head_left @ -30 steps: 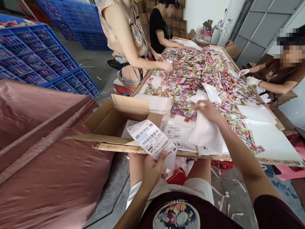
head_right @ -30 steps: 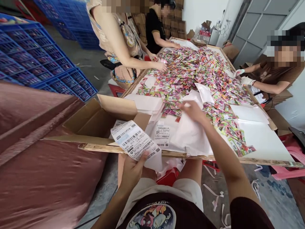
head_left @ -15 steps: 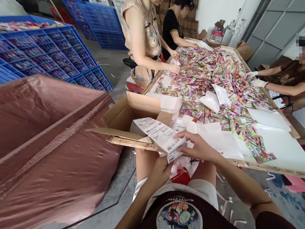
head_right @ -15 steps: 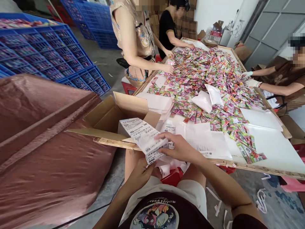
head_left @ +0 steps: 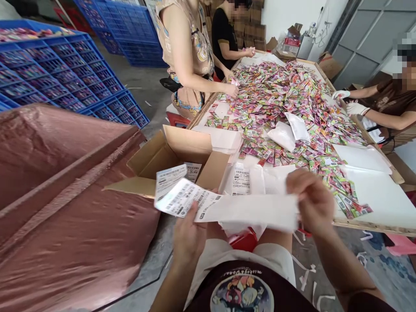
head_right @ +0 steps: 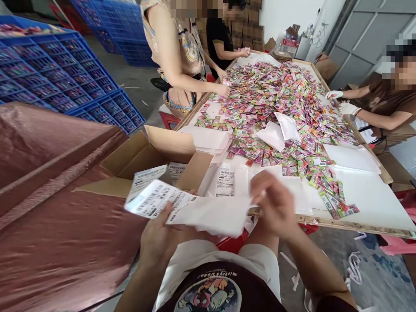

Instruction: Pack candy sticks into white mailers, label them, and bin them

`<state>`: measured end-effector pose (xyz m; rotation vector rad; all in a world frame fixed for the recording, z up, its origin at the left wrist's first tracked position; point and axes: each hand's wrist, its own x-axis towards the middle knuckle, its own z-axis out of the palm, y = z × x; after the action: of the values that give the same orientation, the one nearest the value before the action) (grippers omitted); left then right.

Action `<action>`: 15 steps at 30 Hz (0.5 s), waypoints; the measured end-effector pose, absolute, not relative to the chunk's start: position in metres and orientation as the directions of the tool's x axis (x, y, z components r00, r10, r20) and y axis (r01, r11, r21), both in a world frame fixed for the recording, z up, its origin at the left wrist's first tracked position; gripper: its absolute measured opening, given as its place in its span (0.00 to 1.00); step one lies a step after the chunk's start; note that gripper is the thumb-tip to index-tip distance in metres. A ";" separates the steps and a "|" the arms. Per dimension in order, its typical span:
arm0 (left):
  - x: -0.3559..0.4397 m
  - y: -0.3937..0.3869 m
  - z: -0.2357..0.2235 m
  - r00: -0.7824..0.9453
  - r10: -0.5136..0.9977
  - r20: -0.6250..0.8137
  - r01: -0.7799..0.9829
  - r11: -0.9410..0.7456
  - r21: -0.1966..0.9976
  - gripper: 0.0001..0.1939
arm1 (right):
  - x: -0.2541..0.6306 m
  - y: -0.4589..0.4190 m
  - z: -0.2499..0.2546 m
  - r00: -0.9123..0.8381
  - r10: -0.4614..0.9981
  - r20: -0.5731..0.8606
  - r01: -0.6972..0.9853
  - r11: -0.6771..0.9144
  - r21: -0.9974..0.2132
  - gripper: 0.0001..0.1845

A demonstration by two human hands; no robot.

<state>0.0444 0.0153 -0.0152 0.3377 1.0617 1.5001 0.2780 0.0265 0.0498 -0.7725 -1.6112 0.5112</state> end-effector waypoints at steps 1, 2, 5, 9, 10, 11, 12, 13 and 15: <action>0.040 0.015 -0.015 -0.297 0.892 -0.341 -0.638 0.080 0.766 0.24 | 0.291 0.040 0.051 0.091 0.716 0.692 0.190 0.669 -0.718 0.09; 0.036 0.014 -0.015 -0.319 0.884 -0.343 -0.647 0.061 0.760 0.24 | 0.301 0.056 0.047 0.203 0.703 0.681 0.214 0.647 -0.732 0.10; 0.028 0.009 -0.013 -0.276 0.879 -0.389 -0.648 0.129 0.750 0.24 | 0.316 0.101 0.003 0.146 0.859 0.491 0.445 0.386 -0.808 0.12; 0.030 0.001 -0.014 -0.163 0.884 -0.438 -0.602 0.262 0.754 0.30 | 0.309 0.116 -0.064 -0.034 0.955 0.293 0.874 0.171 -0.455 0.20; 0.031 0.001 -0.015 -0.149 0.888 -0.436 -0.587 0.275 0.761 0.32 | 0.307 0.111 -0.074 -0.103 0.948 0.301 0.910 0.212 -0.356 0.24; 0.033 0.001 -0.016 -0.138 0.892 -0.431 -0.571 0.284 0.770 0.35 | 0.305 0.105 -0.081 -0.188 0.938 0.292 0.922 0.271 -0.277 0.28; 0.035 0.002 -0.018 -0.130 0.894 -0.428 -0.556 0.292 0.778 0.37 | 0.304 0.100 -0.085 -0.278 0.926 0.254 0.917 0.335 -0.218 0.32; 0.038 0.003 -0.020 -0.121 0.895 -0.430 -0.541 0.304 0.784 0.39 | 0.303 0.095 -0.088 -0.349 0.916 0.198 0.906 0.384 -0.176 0.36; 0.042 0.006 -0.025 -0.109 0.891 -0.441 -0.509 0.331 0.794 0.41 | 0.302 0.090 -0.087 -0.401 0.912 0.087 0.903 0.410 -0.127 0.46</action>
<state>0.0416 0.0062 -0.0252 0.4301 1.1536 1.2466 0.3019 0.0902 -0.0874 -1.6308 -2.5149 0.0889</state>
